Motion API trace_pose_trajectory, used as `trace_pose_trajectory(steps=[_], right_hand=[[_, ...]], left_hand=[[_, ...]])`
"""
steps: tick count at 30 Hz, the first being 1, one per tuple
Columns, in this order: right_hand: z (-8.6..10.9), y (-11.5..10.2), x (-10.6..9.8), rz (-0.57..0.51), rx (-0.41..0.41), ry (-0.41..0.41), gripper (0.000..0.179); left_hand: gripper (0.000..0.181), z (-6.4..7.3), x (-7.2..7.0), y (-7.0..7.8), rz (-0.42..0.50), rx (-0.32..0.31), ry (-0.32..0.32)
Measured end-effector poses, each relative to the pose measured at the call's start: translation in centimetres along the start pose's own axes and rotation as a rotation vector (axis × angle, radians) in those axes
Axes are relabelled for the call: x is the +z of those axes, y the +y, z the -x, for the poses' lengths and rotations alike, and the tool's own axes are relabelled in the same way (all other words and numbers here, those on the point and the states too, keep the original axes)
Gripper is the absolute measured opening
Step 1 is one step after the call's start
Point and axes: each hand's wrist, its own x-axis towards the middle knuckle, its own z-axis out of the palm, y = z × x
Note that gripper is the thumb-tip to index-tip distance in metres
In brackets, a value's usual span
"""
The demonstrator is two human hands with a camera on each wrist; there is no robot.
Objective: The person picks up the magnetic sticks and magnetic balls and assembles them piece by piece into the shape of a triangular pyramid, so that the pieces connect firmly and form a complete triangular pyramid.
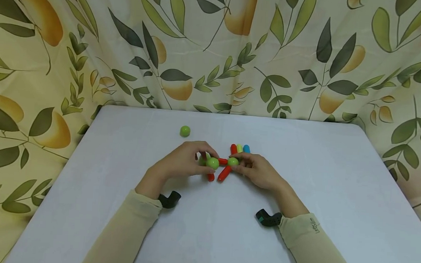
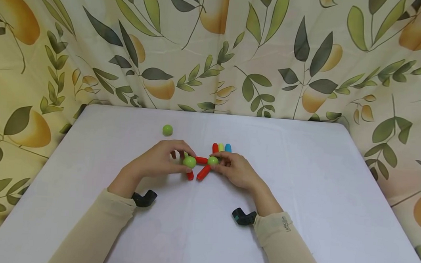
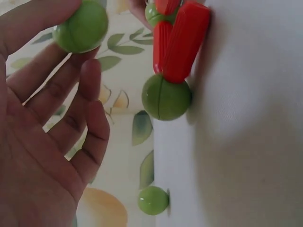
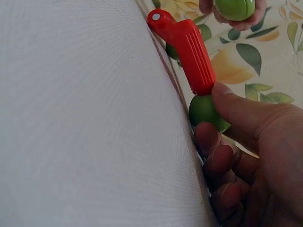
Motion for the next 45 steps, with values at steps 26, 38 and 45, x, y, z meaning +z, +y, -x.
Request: trace_pose_trajectory(steps=[26,38,45], right_hand=[[0.0,0.0,-0.1,-0.011,-0.016,-0.008,0.036],[0.1,-0.1,-0.1,-0.011,-0.021,0.0,0.037],[0.0,-0.2,-0.1,-0.022,-0.016,-0.002,0.036]], left_hand=[[0.024,-0.5,2.5,2.1,-0.337,-0.036,-0.225],[0.042,-0.3,2.7,1.6,-0.363,-0.031,-0.193],[0.033,-0.1,2.2,1.3,-0.346,-0.064,-0.22]])
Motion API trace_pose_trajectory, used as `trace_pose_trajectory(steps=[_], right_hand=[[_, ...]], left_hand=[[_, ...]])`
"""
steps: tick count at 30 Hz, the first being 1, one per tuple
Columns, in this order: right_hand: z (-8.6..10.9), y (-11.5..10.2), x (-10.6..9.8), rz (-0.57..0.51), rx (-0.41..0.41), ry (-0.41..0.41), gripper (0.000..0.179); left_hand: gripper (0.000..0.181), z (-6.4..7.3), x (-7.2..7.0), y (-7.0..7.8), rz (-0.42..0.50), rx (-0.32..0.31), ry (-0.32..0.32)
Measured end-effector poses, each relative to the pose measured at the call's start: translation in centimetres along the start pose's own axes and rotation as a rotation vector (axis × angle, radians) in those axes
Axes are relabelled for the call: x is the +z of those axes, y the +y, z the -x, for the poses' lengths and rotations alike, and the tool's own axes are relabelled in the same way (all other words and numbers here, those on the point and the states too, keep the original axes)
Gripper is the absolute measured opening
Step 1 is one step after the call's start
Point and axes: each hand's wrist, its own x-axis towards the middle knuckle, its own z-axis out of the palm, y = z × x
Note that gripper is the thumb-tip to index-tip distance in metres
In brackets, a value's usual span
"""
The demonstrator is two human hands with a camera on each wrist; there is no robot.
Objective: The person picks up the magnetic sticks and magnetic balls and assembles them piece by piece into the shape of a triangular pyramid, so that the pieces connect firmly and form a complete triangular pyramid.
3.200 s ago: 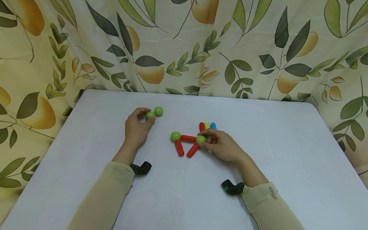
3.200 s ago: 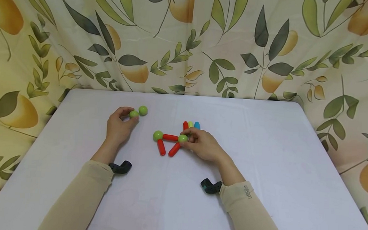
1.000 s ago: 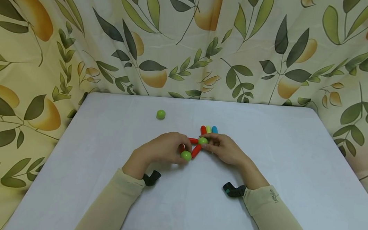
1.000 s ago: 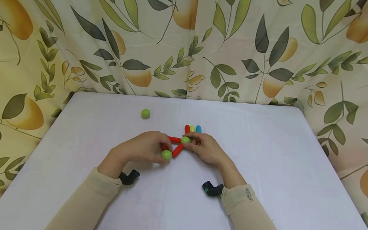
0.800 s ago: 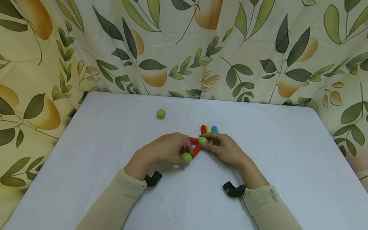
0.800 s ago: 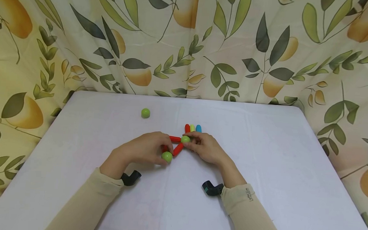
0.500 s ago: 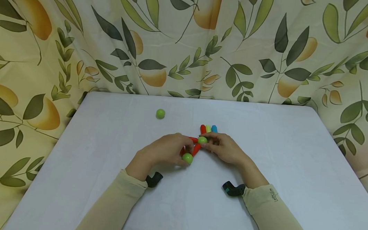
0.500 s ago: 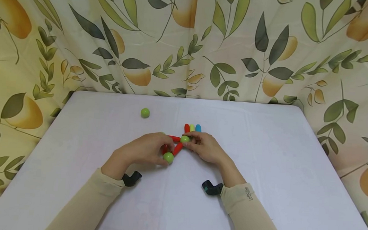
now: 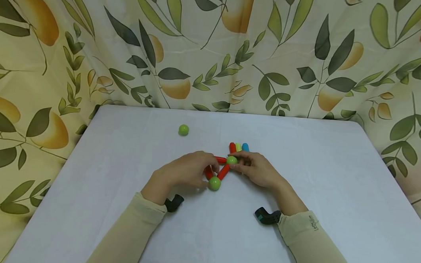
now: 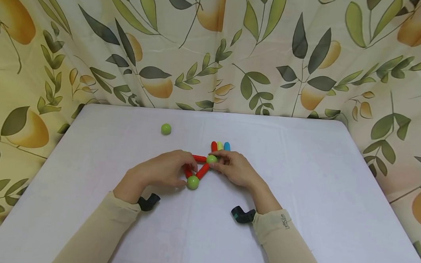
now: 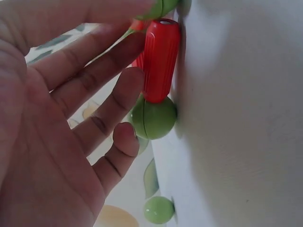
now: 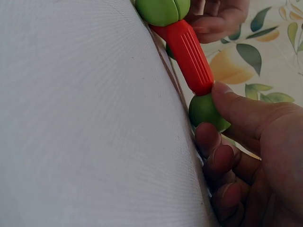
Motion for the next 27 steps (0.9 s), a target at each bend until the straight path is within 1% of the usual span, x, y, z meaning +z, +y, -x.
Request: trace_pose_trajectory(steps=[3,5,13,20,27], right_hand=[[0.0,0.1,-0.1,0.003,-0.004,0.004,0.036],[0.0,0.1,-0.1,0.003,-0.004,0.006,0.036],[-0.1,0.3,0.0,-0.006,-0.015,0.002,0.036],[-0.2,0.4,0.2,-0.004,-0.016,-0.002,0.036],[-0.2,0.4,0.1,-0.002,-0.012,0.0,0.037]], left_hand=[[0.035,0.2,0.0,0.1,-0.018,-0.036,0.003],[0.035,0.1,0.1,0.1,-0.043,-0.047,0.012],[0.028,-0.6,0.9,0.0,-0.159,-0.014,0.042],[0.023,-0.6,1.0,-0.1,-0.141,-0.013,0.053],[0.027,-0.6,0.8,-0.1,-0.151,-0.023,0.059]])
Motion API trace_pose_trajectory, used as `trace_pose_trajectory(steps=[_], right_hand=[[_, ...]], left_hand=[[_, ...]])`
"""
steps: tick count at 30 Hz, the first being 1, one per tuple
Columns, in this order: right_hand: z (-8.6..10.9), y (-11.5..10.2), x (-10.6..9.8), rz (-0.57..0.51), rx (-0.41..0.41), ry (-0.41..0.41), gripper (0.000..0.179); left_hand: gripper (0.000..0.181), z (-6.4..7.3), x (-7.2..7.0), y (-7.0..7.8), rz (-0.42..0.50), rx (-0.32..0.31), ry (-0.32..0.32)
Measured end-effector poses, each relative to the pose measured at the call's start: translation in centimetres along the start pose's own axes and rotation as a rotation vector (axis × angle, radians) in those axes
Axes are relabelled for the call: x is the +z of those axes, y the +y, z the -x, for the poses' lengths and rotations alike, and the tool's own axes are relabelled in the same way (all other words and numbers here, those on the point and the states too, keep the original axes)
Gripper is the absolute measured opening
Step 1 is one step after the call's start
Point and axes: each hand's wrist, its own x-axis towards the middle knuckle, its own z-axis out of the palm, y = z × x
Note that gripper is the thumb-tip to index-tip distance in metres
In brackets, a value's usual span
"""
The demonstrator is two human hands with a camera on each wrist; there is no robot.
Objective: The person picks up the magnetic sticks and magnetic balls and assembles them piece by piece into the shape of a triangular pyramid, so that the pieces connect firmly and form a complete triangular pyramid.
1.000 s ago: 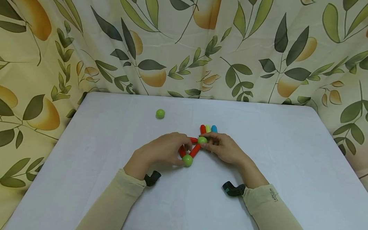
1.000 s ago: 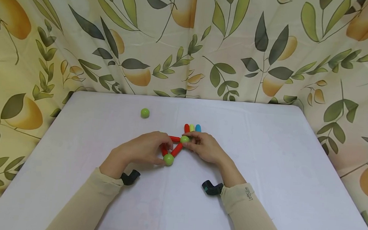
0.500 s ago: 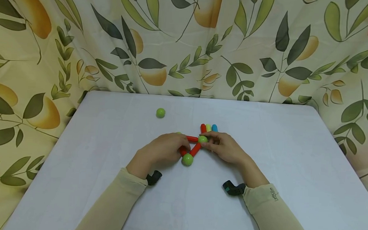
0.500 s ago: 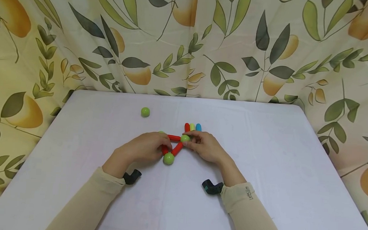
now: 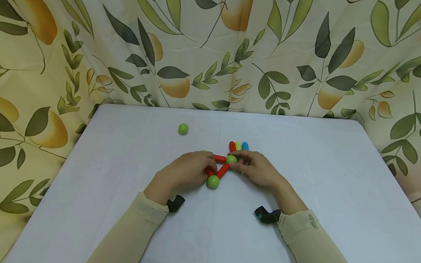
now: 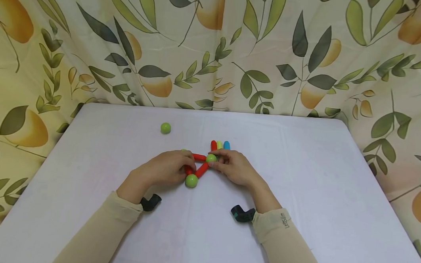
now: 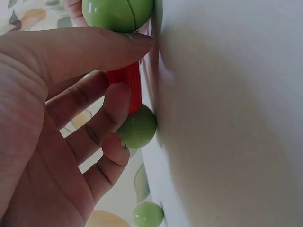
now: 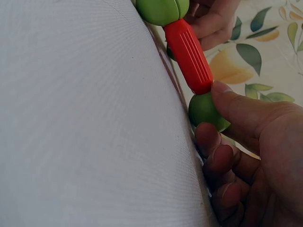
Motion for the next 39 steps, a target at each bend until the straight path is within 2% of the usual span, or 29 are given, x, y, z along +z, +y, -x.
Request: trace_pose_trajectory(steps=[4,9,11,15,17,22,26,29,33,36,39], right_hand=[[0.0,0.0,0.0,-0.005,0.009,0.003,0.037],[-0.2,0.0,0.2,-0.007,0.007,-0.004,0.038],[-0.3,-0.1,0.3,-0.004,0.007,-0.015,0.039],[-0.6,-0.2,0.6,0.004,0.015,-0.027,0.04],[-0.6,-0.3,0.8,0.007,0.019,-0.027,0.04],[-0.4,-0.3,0.9,-0.004,0.02,-0.023,0.041],[-0.3,-0.2,0.7,-0.041,0.014,-0.006,0.041],[-0.2,0.0,0.3,-0.095,0.022,0.06,0.034],[0.1,0.1,-0.6,-0.145,0.048,0.242,0.023],[0.2,0.3,-1.2,-0.129,0.086,0.376,0.022],[0.2,0.4,-1.6,-0.103,0.138,0.454,0.023]], left_hand=[[0.033,0.0,-0.2,-0.2,0.055,-0.002,0.015],[0.034,0.4,-0.6,-1.2,0.243,-0.025,0.05],[0.034,0.5,-0.6,-1.9,0.299,-0.045,0.099],[0.04,0.7,-0.5,-3.4,0.339,-0.097,0.216],[0.042,0.7,-0.2,-4.0,0.373,-0.13,0.241],[0.038,0.6,1.0,-5.3,0.487,-0.169,0.208],[0.032,0.5,1.9,-5.9,0.558,-0.166,0.204],[0.029,0.3,2.4,-6.3,0.6,-0.156,0.221],[0.027,-0.1,2.8,-6.7,0.619,-0.138,0.239],[0.027,-0.3,2.7,-6.7,0.61,-0.131,0.242],[0.027,-0.5,2.6,-6.6,0.61,-0.131,0.239]])
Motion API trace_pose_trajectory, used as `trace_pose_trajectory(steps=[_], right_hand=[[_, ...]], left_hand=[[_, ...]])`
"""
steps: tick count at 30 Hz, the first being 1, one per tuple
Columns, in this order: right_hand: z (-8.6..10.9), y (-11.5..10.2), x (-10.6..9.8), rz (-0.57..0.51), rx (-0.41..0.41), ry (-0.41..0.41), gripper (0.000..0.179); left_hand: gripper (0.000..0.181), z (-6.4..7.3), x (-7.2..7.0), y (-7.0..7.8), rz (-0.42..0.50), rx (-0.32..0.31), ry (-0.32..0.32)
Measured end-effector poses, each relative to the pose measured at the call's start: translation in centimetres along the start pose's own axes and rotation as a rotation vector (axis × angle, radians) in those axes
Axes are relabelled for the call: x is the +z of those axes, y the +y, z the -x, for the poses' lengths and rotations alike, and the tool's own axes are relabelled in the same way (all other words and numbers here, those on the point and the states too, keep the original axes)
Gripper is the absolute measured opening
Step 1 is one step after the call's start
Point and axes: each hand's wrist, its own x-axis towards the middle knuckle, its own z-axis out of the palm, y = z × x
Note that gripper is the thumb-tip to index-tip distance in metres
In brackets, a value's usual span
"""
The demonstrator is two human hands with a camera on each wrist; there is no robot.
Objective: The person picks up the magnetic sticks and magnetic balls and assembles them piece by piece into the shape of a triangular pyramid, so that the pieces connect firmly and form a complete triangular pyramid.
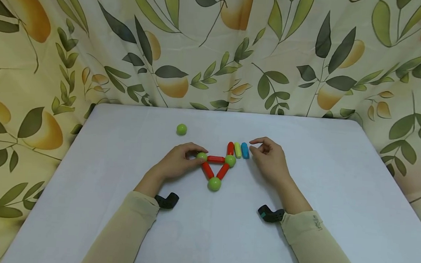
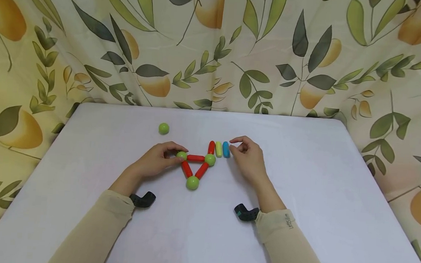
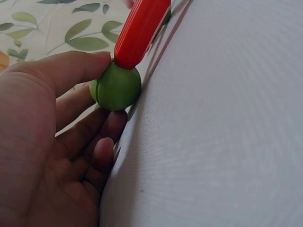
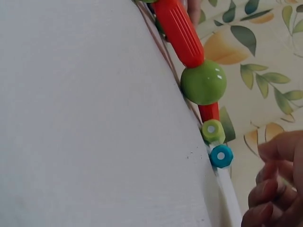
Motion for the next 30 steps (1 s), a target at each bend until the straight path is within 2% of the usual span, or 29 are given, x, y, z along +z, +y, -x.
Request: trace_pose_trajectory(steps=[2,5,10,14,20,30], right_hand=[[-0.1,0.1,-0.2,0.033,0.026,0.01,0.025],[-0.3,0.3,-0.2,0.103,0.032,-0.032,0.032],[-0.4,0.3,0.1,0.213,-0.056,-0.1,0.039],[-0.1,0.0,0.4,0.192,-0.091,-0.104,0.031],[0.7,-0.9,0.8,0.152,-0.072,-0.15,0.019],[1.5,-2.5,1.7,0.268,-0.039,-0.225,0.029]], left_hand=[[0.027,-0.1,0.0,0.2,0.001,0.0,-0.005],[0.027,-0.2,-0.1,0.3,0.005,0.002,-0.008],[0.026,-0.2,-0.1,0.3,-0.002,0.008,-0.009],[0.025,-0.1,-0.1,0.3,-0.008,0.007,-0.013],[0.023,0.1,-0.1,0.5,-0.001,-0.009,-0.041],[0.024,0.2,-0.7,-0.1,0.033,0.049,-0.101]])
